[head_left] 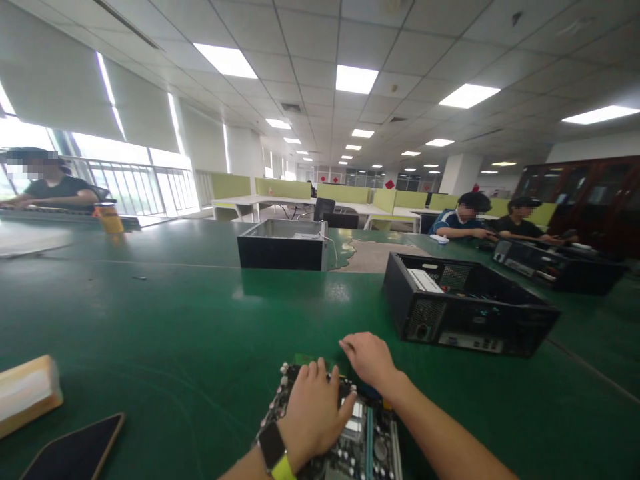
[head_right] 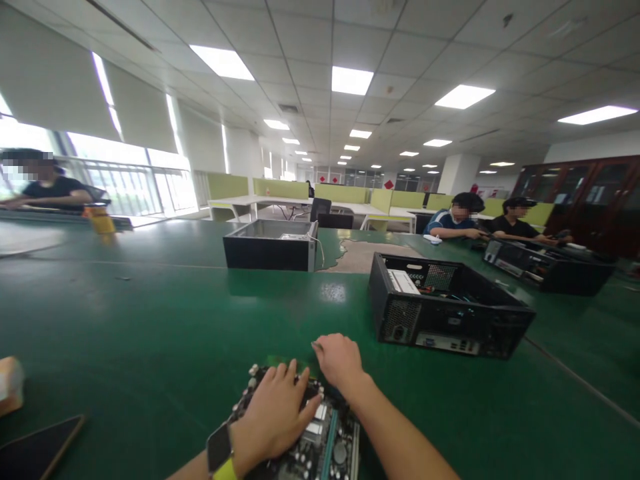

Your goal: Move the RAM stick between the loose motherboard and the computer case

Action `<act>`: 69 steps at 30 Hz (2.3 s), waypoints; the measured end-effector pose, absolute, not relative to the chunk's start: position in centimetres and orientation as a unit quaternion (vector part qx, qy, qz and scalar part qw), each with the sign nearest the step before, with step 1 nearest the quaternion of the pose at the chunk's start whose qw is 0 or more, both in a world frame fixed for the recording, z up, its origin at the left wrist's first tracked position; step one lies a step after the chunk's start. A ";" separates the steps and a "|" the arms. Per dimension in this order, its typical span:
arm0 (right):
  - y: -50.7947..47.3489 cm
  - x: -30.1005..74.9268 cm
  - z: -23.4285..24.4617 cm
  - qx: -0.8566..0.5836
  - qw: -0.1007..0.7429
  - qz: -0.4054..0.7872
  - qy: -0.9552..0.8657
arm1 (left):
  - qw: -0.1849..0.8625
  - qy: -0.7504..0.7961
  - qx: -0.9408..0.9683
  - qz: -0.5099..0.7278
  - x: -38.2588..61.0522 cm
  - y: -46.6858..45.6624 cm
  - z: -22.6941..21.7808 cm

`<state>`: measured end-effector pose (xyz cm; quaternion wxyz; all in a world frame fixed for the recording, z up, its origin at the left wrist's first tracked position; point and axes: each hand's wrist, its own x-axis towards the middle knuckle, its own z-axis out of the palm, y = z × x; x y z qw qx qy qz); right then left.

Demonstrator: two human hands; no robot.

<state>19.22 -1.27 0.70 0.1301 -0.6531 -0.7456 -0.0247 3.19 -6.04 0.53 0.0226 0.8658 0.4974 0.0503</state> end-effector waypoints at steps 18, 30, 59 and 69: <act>0.1 19.1 1.7 -0.545 0.123 0.158 -0.814 | 0.084 0.410 0.908 -0.007 -3.4 4.7 4.0; -4.1 18.2 1.5 -0.548 0.129 0.122 -0.818 | 0.118 0.371 0.919 0.065 -5.9 1.0 2.7; 2.1 35.8 12.0 -0.850 0.123 0.009 -0.512 | 0.112 0.198 0.972 0.065 3.0 -11.8 -0.5; 1.3 34.7 11.7 -0.830 0.084 0.007 -0.552 | 0.091 0.325 0.938 0.083 -1.6 -6.6 0.9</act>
